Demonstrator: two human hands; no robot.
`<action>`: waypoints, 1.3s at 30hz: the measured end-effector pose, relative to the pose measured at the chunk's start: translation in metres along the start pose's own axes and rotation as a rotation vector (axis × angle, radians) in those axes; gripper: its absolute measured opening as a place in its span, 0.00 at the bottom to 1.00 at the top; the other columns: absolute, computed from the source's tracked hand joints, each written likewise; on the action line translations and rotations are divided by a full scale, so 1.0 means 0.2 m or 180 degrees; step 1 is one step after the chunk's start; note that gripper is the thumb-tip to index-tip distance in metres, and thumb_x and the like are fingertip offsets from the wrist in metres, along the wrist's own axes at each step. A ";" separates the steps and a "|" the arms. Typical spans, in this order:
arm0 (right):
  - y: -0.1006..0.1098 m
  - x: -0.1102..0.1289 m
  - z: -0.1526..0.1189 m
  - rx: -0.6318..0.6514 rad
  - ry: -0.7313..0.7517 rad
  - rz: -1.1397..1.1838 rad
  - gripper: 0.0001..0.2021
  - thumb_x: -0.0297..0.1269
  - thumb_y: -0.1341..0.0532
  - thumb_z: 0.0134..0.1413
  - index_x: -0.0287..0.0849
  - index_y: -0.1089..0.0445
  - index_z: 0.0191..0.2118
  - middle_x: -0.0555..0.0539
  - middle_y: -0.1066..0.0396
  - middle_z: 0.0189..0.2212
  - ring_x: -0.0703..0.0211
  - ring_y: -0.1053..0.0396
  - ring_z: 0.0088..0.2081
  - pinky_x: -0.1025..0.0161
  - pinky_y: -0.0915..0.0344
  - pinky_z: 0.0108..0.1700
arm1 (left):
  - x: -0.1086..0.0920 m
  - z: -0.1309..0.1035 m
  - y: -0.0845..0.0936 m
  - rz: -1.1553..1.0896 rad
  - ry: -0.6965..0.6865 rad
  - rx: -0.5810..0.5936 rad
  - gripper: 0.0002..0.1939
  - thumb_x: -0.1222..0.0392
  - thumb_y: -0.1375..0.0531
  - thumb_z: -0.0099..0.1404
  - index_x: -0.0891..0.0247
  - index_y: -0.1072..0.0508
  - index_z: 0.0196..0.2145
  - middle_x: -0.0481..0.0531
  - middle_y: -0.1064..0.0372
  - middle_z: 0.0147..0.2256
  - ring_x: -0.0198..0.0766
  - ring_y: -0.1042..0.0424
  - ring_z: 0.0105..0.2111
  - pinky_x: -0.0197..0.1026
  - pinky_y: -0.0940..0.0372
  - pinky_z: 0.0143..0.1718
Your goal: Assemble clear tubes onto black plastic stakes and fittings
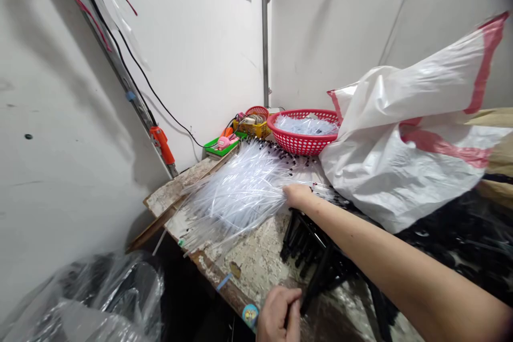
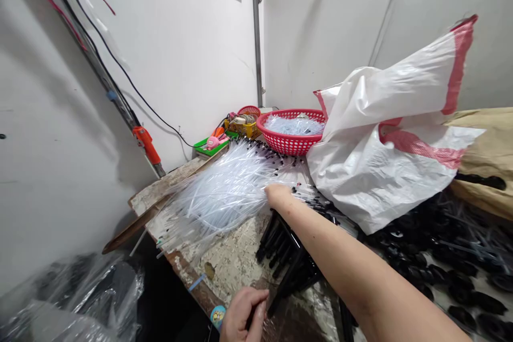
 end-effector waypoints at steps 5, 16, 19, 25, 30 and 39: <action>0.10 -0.08 0.02 -0.0055 -0.0044 -0.0245 0.14 0.39 0.44 0.58 0.40 0.36 0.48 0.44 0.35 0.47 0.57 0.34 0.44 0.54 0.34 0.44 | -0.03 0.01 0.00 0.0104 -0.0013 -0.0043 0.09 0.64 0.46 0.62 0.61 0.27 0.35 0.52 0.32 0.26 0.35 0.32 0.25 0.35 0.35 0.27; 1.01 0.03 -0.37 -0.1384 0.0356 -0.0593 0.11 0.33 0.45 0.50 0.44 0.32 0.40 0.44 0.29 0.40 0.52 0.33 0.42 0.63 0.41 0.36 | -0.02 0.06 0.02 0.0016 0.0296 0.0260 0.09 0.61 0.44 0.61 0.61 0.26 0.38 0.55 0.27 0.33 0.40 0.27 0.33 0.39 0.31 0.35; 1.24 0.10 -0.57 -0.1867 0.0487 -0.0794 0.10 0.32 0.46 0.49 0.43 0.32 0.38 0.44 0.29 0.38 0.54 0.33 0.39 0.63 0.42 0.33 | 0.06 0.06 0.05 -0.0377 0.0855 0.0090 0.14 0.54 0.44 0.60 0.62 0.26 0.40 0.57 0.28 0.35 0.40 0.28 0.31 0.39 0.30 0.29; 1.47 0.06 -0.83 -0.2388 0.0404 -0.0766 0.08 0.30 0.45 0.47 0.40 0.33 0.35 0.48 0.32 0.31 0.61 0.36 0.33 0.66 0.46 0.29 | 0.09 0.10 0.13 -0.0818 0.1408 -0.0127 0.21 0.49 0.38 0.54 0.64 0.26 0.42 0.60 0.30 0.44 0.44 0.28 0.41 0.41 0.31 0.38; 1.42 -0.03 -0.87 -0.2363 0.0388 -0.0521 0.07 0.30 0.46 0.47 0.40 0.33 0.34 0.50 0.33 0.30 0.64 0.38 0.31 0.67 0.48 0.28 | 0.09 0.10 0.19 -0.1179 0.1561 -0.0515 0.26 0.47 0.36 0.50 0.66 0.28 0.44 0.61 0.32 0.47 0.48 0.31 0.46 0.44 0.33 0.42; 1.11 -0.09 -0.68 -0.1730 0.0430 -0.0564 0.09 0.32 0.47 0.51 0.43 0.32 0.38 0.47 0.30 0.37 0.59 0.35 0.37 0.64 0.44 0.36 | 0.15 0.02 0.26 -0.1345 0.2121 -0.0680 0.25 0.48 0.34 0.48 0.65 0.27 0.42 0.55 0.26 0.40 0.44 0.27 0.39 0.43 0.33 0.42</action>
Point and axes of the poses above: each hand's wrist, its own z-axis towards the middle knuckle, its own y-axis out of the back of the hand, x = y × z, the point moved 9 cm from there along z, towards the middle knuckle
